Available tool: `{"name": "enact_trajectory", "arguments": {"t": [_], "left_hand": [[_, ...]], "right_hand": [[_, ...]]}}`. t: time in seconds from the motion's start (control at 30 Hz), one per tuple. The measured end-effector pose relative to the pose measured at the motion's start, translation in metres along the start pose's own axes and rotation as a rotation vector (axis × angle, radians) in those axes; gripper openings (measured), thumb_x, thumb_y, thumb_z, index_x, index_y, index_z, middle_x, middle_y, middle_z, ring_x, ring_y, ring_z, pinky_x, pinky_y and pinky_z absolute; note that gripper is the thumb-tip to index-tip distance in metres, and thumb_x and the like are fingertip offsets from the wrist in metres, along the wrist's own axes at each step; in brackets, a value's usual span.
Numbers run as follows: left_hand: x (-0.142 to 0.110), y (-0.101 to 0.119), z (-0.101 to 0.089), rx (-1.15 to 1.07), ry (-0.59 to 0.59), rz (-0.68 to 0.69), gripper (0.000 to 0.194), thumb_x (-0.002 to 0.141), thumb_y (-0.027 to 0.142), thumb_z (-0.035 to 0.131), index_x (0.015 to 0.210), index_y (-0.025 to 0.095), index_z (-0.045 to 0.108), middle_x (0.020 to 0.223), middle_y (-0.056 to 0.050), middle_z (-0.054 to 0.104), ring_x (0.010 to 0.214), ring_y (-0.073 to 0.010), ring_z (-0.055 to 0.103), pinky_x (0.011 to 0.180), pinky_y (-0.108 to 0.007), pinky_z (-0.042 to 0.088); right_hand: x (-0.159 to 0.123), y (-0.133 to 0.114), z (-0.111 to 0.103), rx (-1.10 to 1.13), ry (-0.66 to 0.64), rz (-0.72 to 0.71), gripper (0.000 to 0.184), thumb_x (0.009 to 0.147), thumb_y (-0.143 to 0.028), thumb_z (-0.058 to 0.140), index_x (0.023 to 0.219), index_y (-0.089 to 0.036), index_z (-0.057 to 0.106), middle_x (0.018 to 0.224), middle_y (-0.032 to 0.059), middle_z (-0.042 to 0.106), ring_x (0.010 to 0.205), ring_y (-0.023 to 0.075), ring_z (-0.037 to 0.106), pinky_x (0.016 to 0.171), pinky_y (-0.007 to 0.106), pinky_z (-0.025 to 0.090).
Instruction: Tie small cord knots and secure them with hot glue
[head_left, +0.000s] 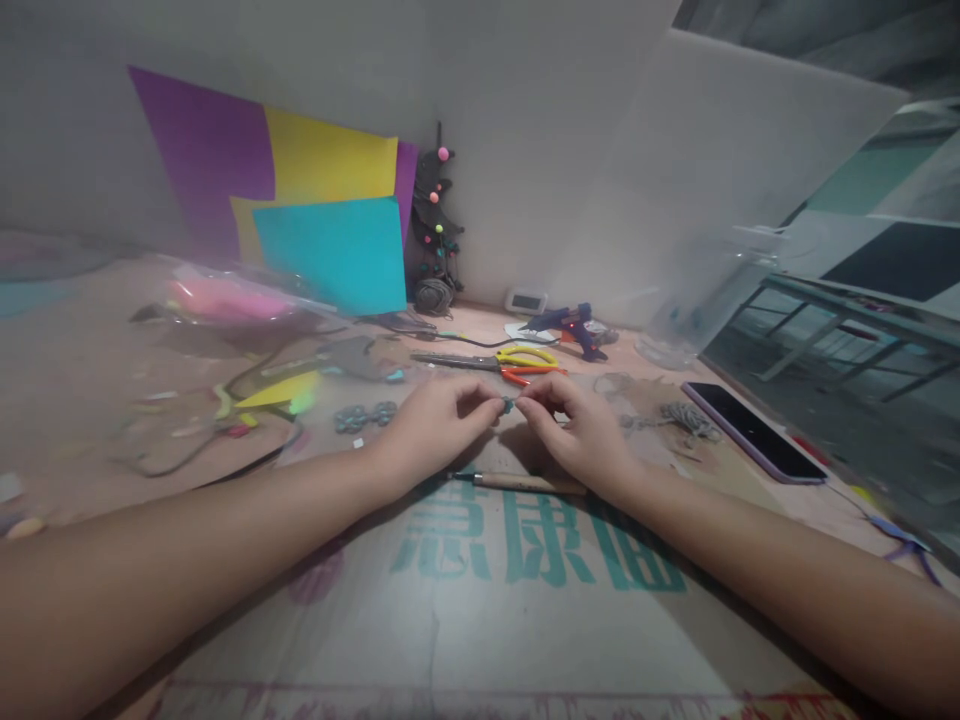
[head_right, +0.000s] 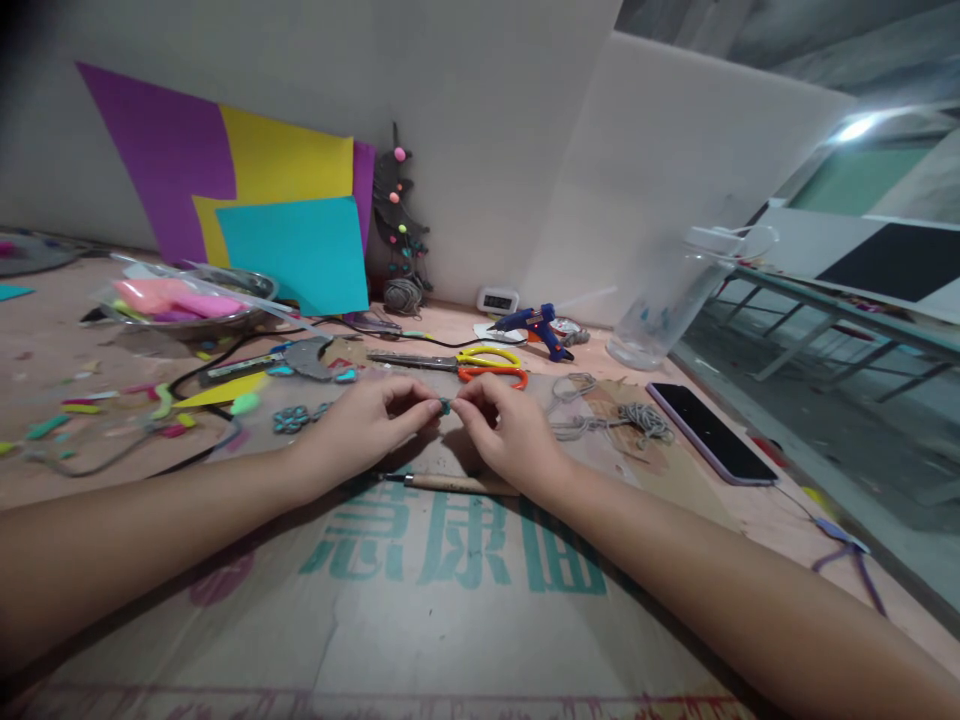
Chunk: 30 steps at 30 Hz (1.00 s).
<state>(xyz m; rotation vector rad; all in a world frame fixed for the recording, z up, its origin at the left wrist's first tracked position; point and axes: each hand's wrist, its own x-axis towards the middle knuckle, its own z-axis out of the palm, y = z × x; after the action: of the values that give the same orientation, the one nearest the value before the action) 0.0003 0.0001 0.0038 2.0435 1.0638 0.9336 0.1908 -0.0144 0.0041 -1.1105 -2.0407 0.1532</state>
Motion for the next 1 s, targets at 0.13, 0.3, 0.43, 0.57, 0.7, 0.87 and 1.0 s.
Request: {"name": "enact_trajectory", "arguments": {"t": [0.13, 0.3, 0.43, 0.57, 0.7, 0.87, 1.0], "left_hand": [[-0.0002, -0.0004, 0.0000, 0.014, -0.034, 0.000, 0.027, 0.089, 0.036, 0.050, 0.077, 0.018, 0.066, 0.069, 0.002, 0.067, 0.064, -0.0133, 0.057, 0.058, -0.024, 0.038], [-0.0005, -0.0020, -0.0002, 0.039, -0.081, 0.024, 0.029, 0.091, 0.038, 0.047, 0.081, 0.019, 0.067, 0.072, 0.002, 0.068, 0.066, -0.0137, 0.058, 0.059, -0.024, 0.038], [-0.0011, -0.0034, 0.0001, 0.069, -0.100, 0.063, 0.031, 0.092, 0.038, 0.045, 0.079, 0.019, 0.066, 0.070, 0.002, 0.065, 0.065, -0.0133, 0.056, 0.058, -0.024, 0.036], [-0.0015, -0.0033, 0.0004, 0.070, -0.132, 0.079, 0.031, 0.092, 0.037, 0.044, 0.079, 0.019, 0.065, 0.070, 0.002, 0.064, 0.064, -0.0128, 0.055, 0.058, -0.024, 0.036], [-0.0021, -0.0027, 0.0004, 0.067, -0.126, 0.074, 0.032, 0.091, 0.037, 0.044, 0.077, 0.018, 0.065, 0.068, 0.001, 0.064, 0.063, -0.0134, 0.056, 0.057, -0.024, 0.037], [-0.0021, -0.0009, 0.0004, -0.003, -0.098, 0.040, 0.032, 0.090, 0.037, 0.044, 0.077, 0.018, 0.065, 0.066, 0.001, 0.065, 0.060, -0.0132, 0.056, 0.055, -0.024, 0.038], [-0.0014, 0.0008, 0.0001, -0.054, -0.059, -0.015, 0.026, 0.088, 0.035, 0.048, 0.077, 0.017, 0.064, 0.065, 0.001, 0.064, 0.059, -0.0128, 0.056, 0.054, -0.022, 0.039]], "right_hand": [[-0.0017, -0.0004, 0.0003, 0.002, 0.016, -0.045, 0.011, 0.090, -0.024, 0.056, 0.082, -0.018, 0.060, 0.071, 0.0004, 0.064, 0.061, 0.0113, 0.055, 0.056, 0.022, 0.042], [-0.0019, 0.0002, 0.0020, 0.022, 0.017, -0.072, 0.010, 0.090, -0.026, 0.056, 0.085, -0.019, 0.062, 0.075, 0.0011, 0.066, 0.064, 0.0119, 0.057, 0.057, 0.023, 0.044], [0.0014, 0.0000, 0.0023, 0.044, 0.031, -0.029, 0.009, 0.089, -0.024, 0.057, 0.084, -0.019, 0.062, 0.075, 0.0008, 0.067, 0.065, 0.0119, 0.058, 0.057, 0.022, 0.044], [0.0032, -0.0012, 0.0015, 0.066, 0.028, 0.026, 0.009, 0.089, -0.023, 0.056, 0.083, -0.018, 0.062, 0.072, 0.0001, 0.066, 0.064, 0.0114, 0.058, 0.056, 0.022, 0.043], [0.0032, -0.0027, 0.0011, 0.044, 0.016, 0.028, 0.011, 0.088, -0.025, 0.056, 0.084, -0.018, 0.063, 0.075, 0.0013, 0.067, 0.068, 0.0128, 0.059, 0.058, 0.023, 0.043], [0.0036, -0.0028, -0.0007, 0.025, -0.006, 0.075, 0.014, 0.089, -0.026, 0.053, 0.085, -0.018, 0.064, 0.076, 0.0019, 0.067, 0.067, 0.0136, 0.059, 0.060, 0.025, 0.044], [0.0021, -0.0035, -0.0027, 0.024, -0.022, 0.056, 0.018, 0.091, -0.026, 0.049, 0.089, -0.018, 0.065, 0.074, 0.0021, 0.066, 0.065, 0.0136, 0.058, 0.058, 0.025, 0.043]]}}
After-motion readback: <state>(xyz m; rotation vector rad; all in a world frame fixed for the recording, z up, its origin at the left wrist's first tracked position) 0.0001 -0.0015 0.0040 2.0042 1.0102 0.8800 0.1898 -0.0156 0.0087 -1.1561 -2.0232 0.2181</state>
